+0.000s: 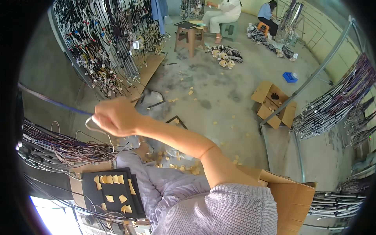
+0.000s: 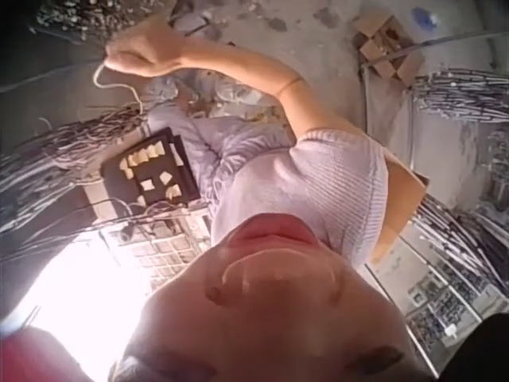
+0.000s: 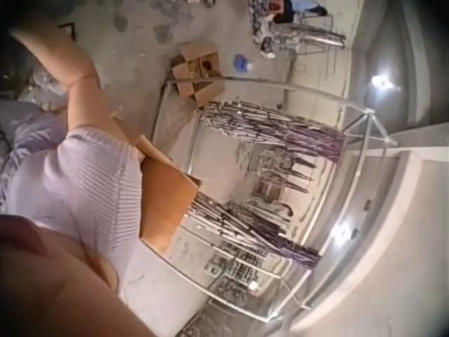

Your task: Assembling wiring harnesses by attaching connectors and adhesive tape to electrical wires.

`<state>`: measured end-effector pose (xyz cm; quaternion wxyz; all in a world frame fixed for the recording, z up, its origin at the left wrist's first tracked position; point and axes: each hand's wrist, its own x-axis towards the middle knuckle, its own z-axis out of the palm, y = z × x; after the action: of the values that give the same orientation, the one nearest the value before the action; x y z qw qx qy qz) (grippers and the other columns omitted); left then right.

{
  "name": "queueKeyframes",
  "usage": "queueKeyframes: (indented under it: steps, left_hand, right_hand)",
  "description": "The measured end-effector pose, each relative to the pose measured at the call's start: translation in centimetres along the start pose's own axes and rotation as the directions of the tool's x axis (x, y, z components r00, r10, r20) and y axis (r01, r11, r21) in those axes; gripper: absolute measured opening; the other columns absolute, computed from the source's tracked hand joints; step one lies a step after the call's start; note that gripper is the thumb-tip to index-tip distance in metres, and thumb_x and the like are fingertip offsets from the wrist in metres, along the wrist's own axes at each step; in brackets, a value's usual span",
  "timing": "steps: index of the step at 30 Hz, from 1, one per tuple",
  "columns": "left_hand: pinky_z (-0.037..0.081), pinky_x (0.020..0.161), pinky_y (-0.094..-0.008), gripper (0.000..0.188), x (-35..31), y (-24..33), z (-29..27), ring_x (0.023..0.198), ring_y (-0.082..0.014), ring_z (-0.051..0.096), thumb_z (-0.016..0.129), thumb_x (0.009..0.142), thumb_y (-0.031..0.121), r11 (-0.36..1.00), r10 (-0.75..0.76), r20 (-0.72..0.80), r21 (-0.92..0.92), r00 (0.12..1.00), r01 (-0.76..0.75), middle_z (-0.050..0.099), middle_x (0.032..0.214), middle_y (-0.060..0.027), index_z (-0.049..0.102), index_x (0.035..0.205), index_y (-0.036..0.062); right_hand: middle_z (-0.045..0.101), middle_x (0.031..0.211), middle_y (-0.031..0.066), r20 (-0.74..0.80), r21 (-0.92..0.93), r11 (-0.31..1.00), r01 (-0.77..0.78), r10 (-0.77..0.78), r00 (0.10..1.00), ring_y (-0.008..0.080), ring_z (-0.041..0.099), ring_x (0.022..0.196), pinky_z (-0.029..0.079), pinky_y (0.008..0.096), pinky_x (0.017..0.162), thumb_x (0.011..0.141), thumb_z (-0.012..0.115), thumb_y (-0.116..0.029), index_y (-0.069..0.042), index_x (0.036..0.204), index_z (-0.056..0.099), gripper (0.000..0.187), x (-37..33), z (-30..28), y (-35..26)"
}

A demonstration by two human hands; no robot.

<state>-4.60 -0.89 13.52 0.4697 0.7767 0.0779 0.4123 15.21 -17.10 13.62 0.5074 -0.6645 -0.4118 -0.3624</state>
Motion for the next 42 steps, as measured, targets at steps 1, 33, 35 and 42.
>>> queueKeyframes:
  steps: [1, 33, 35, 42]
  left_hand:
    - [0.05, 0.089, -0.0356, 0.051, 0.0, 0.3, 0.5, 0.111, -0.0295, 0.057, 0.049, 0.092, 0.02, 1.0, -0.013, 0.003, 0.0, 1.0, 0.013, 0.047, 0.131, -0.0163, 0.035, 0.135, -0.0044]
    - [0.022, 0.038, -0.0168, 0.012, -8.3, -12.5, -9.3, 0.049, -0.0037, 0.035, 0.056, 0.096, 0.02, 0.377, -0.835, 0.392, -0.104, 0.386, 0.92, 0.051, 0.067, 0.0015, 0.058, 0.097, 0.0075]
    - [0.027, 0.041, -0.0187, 0.014, -7.1, -12.4, -7.8, 0.051, -0.0053, 0.038, 0.056, 0.095, 0.02, 0.554, -0.735, 0.482, 0.022, 0.476, 0.832, 0.055, 0.073, -0.0005, 0.057, 0.1, 0.0076]
    - [0.02, 0.045, -0.02, 0.023, -4.6, -10.2, 0.9, 0.052, -0.0011, 0.03, 0.047, 0.099, 0.017, 0.757, -0.503, 0.542, -0.099, 0.673, 0.646, 0.04, 0.06, 0.0064, 0.053, 0.08, 0.0062]
  right_hand:
    - [0.044, 0.059, 0.0081, 0.054, 0.017, 1.0, -0.015, 0.014, 0.998, 0.0289, 0.046, 0.049, 0.034, 0.0388, 0.046, 0.088, 0.056, -0.02, -0.007, 0.065, 0.048, 0.027, -0.4, -0.3, -0.8]
    - [0.054, 0.1, 0.0178, 0.001, -0.469, 0.849, -0.244, 0.277, 0.961, 0.0394, 0.057, 0.088, 0.047, 0.045, 0.071, 0.08, 0.055, 0.004, -0.007, 0.11, 0.051, 0.032, -2.8, 0.2, 10.6]
    - [0.047, 0.115, 0.0201, -0.164, -0.27, 0.922, -0.279, 0.241, 0.956, 0.0407, 0.053, 0.103, 0.047, 0.0433, 0.081, 0.068, 0.05, 0.015, -0.006, 0.123, 0.043, 0.059, -2.5, 1.3, 8.1]
    - [0.058, 0.1, 0.0117, 0.519, 0.171, 0.974, 0.148, -0.217, 0.827, 0.0295, 0.058, 0.097, 0.048, 0.0423, 0.079, 0.085, 0.063, -0.028, 0.001, 0.112, 0.052, 0.041, -5.9, 6.8, -6.0]
